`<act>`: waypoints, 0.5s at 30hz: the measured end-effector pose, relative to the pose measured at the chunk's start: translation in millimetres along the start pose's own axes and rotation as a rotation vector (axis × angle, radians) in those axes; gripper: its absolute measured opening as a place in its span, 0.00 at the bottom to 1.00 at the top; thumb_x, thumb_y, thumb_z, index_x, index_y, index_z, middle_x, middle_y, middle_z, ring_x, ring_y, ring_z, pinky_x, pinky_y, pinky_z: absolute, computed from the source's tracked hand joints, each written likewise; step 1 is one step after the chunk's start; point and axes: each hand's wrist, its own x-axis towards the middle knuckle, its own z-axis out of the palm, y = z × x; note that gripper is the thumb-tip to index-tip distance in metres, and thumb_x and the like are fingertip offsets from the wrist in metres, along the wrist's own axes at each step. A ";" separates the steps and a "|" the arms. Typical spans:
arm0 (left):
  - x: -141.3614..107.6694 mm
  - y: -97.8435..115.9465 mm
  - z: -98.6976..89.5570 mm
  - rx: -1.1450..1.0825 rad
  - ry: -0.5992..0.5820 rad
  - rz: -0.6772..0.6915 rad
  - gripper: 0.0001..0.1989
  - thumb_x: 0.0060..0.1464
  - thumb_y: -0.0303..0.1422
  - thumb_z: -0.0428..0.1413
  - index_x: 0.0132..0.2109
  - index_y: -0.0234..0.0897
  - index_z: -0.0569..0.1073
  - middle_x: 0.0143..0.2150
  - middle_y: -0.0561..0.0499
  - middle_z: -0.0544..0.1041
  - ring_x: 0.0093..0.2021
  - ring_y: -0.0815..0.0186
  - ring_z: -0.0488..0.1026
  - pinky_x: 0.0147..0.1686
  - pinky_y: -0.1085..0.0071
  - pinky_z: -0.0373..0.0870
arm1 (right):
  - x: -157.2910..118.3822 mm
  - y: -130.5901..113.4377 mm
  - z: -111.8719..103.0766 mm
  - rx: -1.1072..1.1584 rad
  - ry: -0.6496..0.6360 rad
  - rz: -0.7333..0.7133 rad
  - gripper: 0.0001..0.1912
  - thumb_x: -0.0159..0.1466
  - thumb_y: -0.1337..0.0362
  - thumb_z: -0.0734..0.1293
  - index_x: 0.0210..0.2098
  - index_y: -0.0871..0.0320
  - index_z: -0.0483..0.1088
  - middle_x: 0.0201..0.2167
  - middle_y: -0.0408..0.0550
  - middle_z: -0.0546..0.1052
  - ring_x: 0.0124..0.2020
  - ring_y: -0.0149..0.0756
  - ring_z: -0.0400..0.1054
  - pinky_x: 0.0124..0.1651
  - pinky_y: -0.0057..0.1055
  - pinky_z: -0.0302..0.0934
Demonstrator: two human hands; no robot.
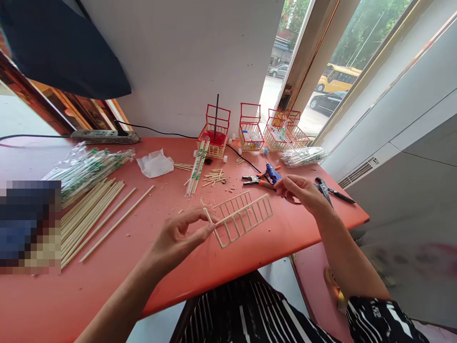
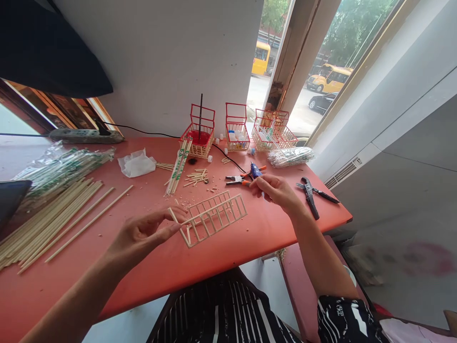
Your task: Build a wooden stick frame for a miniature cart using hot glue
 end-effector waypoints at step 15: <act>-29.9 -4.7 -2.0 0.325 -0.182 0.406 0.07 0.62 0.27 0.56 0.41 0.43 0.78 0.43 0.51 0.81 0.57 0.61 0.72 0.60 0.63 0.68 | 45.7 -4.1 81.7 -0.654 -0.467 -0.527 0.08 0.69 0.60 0.71 0.44 0.57 0.77 0.43 0.51 0.80 0.46 0.39 0.73 0.51 0.34 0.62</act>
